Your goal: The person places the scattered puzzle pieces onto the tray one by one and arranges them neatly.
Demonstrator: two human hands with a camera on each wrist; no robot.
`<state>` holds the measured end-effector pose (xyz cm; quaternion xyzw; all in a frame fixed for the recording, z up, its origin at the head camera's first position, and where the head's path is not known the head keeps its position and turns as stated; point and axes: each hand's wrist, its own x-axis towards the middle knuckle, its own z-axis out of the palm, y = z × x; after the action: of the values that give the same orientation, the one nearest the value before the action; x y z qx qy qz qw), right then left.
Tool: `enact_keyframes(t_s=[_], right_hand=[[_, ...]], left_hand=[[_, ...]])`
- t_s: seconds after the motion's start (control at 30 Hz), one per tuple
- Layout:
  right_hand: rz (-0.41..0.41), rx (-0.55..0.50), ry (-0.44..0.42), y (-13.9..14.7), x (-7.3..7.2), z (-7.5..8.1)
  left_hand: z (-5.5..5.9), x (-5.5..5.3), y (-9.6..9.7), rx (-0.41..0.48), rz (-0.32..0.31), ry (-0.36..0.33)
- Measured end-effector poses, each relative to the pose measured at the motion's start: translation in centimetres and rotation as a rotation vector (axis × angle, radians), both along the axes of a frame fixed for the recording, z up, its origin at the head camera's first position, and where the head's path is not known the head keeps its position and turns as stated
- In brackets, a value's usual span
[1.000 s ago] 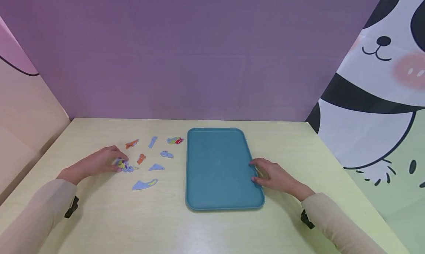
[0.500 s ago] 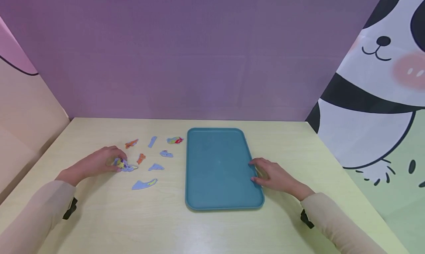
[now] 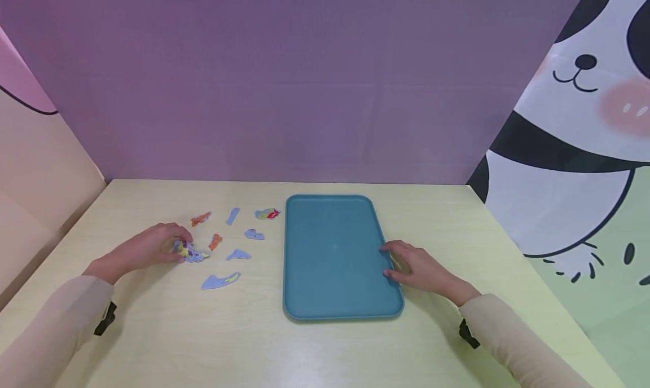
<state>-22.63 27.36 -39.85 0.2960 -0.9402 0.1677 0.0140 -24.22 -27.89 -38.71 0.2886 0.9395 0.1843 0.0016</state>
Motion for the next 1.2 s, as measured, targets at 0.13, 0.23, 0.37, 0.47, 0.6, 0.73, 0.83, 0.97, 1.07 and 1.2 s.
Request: enact_keyframes(t_s=[0.13,0.23,0.37,0.47,0.6,0.73,0.83,0.97,1.07,1.2], right_hand=[[0.000,0.000,-0.001,0.01,0.01,0.00],[-0.004,0.000,-0.006,0.03,-0.01,-0.03],[-0.009,0.003,-0.012,0.04,-0.08,-0.09],[-0.006,0.002,-0.011,0.06,-0.13,-0.14],[0.002,0.002,-0.004,0.14,-0.16,-0.22],[0.008,0.003,0.004,0.24,-0.15,-0.25],[0.012,-0.002,0.005,0.22,-0.08,-0.18],[0.012,-0.001,0.008,0.14,-0.04,-0.13],[0.010,0.000,0.008,0.13,-0.06,-0.14],[0.009,0.001,0.009,0.14,-0.05,-0.09]], left_hand=[[-0.03,-0.11,-0.03,0.005,0.000,-0.004],[-0.05,-0.07,-0.04,0.003,0.011,-0.007],[-0.09,0.16,-0.04,-0.006,0.040,-0.004],[-0.16,0.31,-0.09,-0.008,0.045,0.012],[-0.32,0.43,-0.19,-0.005,0.038,0.035],[-0.51,0.36,-0.25,-0.013,0.030,0.054],[-0.60,0.32,-0.24,-0.019,0.035,0.060],[-0.46,0.56,-0.23,-0.009,0.042,0.070],[-0.21,0.75,-0.21,0.009,0.040,0.085],[0.13,0.78,-0.07,0.025,0.033,0.104]])
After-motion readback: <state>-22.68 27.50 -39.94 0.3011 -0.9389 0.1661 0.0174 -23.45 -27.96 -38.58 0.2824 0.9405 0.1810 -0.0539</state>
